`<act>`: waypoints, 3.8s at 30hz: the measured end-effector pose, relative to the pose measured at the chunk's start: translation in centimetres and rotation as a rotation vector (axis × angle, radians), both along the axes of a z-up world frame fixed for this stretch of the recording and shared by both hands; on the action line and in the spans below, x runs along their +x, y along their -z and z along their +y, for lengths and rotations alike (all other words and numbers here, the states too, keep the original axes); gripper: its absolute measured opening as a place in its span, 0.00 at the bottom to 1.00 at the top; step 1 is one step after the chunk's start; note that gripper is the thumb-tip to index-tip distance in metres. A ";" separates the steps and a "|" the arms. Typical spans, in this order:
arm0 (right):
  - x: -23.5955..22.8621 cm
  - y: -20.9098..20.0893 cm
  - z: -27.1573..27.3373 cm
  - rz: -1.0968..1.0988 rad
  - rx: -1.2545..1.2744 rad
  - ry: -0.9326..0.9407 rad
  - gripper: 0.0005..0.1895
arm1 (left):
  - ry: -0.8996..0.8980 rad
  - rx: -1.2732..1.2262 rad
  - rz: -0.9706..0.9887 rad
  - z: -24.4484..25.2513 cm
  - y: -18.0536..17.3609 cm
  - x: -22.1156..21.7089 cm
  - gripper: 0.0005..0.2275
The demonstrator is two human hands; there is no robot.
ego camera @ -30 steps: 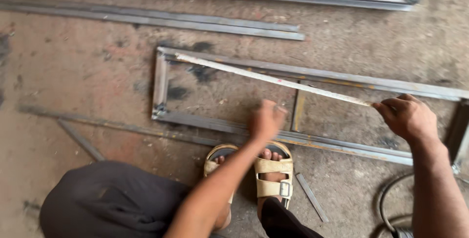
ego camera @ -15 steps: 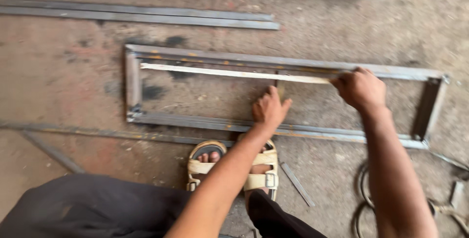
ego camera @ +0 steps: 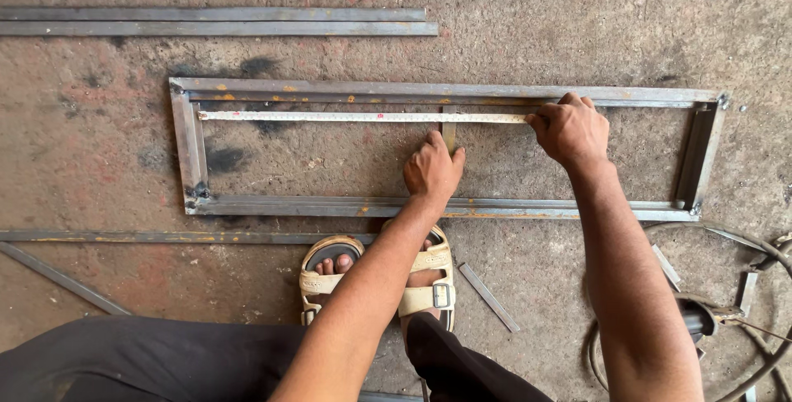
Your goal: The person measures a rectangular metal frame with a tape measure and aligns a metal bar across the center. They then use a welding torch to secure the bar to the frame, creating sparks. The person repeats the measuring and welding process to ensure proper alignment and attachment.
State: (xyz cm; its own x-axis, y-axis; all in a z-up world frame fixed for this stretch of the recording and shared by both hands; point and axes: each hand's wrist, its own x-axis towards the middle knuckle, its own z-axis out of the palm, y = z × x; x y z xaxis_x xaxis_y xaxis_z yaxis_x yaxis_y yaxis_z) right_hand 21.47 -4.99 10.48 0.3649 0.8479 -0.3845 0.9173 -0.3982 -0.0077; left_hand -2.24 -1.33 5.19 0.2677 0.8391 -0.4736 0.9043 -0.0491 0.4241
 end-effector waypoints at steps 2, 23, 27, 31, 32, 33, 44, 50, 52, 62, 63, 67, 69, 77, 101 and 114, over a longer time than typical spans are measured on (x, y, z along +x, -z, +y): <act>0.1 0.3 -0.1 -0.008 0.007 -0.002 0.19 | 0.000 0.010 0.000 -0.1 0.2 0.1 0.20; -0.1 0.4 -0.3 -0.038 0.041 -0.016 0.19 | -0.029 0.019 -0.005 -0.7 1.6 0.2 0.16; -0.2 0.4 -0.3 -0.041 0.047 -0.018 0.18 | -0.037 0.057 -0.011 -0.7 1.9 0.1 0.16; 0.0 0.4 -0.3 -0.033 0.029 -0.009 0.19 | -0.037 0.056 -0.013 -0.8 1.8 0.2 0.17; 0.0 0.5 -0.2 -0.036 0.034 -0.012 0.18 | -0.036 0.052 -0.009 -0.8 1.8 0.2 0.17; 0.0 0.5 -0.2 -0.038 0.039 -0.016 0.18 | -0.037 0.058 -0.006 -0.9 1.7 0.1 0.17; -0.1 0.3 -0.3 -0.053 0.105 -0.043 0.17 | -0.046 0.062 -0.014 -0.9 2.1 0.2 0.17; -0.2 0.3 -0.3 -0.048 0.081 -0.033 0.17 | -0.044 0.072 -0.019 -1.0 2.1 0.1 0.17; -0.2 0.3 -0.2 -0.045 0.076 -0.032 0.17 | -0.046 0.066 -0.019 -0.9 2.1 0.1 0.17; -0.2 0.1 -0.4 -0.045 0.102 -0.042 0.17 | -0.061 0.074 -0.034 -0.9 2.6 0.0 0.18; -0.2 0.1 -0.4 -0.045 0.105 -0.044 0.17 | -0.069 0.083 -0.041 -0.9 2.6 0.0 0.18; -0.3 0.2 -0.2 -0.047 0.107 -0.049 0.16 | -0.065 0.097 -0.045 -0.9 2.4 0.0 0.19; -0.2 0.2 -0.3 -0.048 0.102 -0.047 0.16 | -0.054 0.098 -0.038 -1.0 2.1 0.0 0.19; -0.4 -0.1 -0.2 -0.060 0.093 -0.054 0.16 | -0.038 0.095 -0.022 -0.8 1.3 -0.1 0.19; -2.0 -1.1 -29.9 0.157 0.127 0.566 0.16 | -0.021 0.071 0.064 -0.3 -0.2 0.6 0.19; -11.0 -1.3 -25.6 0.276 -0.066 0.383 0.22 | -0.023 0.002 0.053 -0.3 -0.3 0.6 0.18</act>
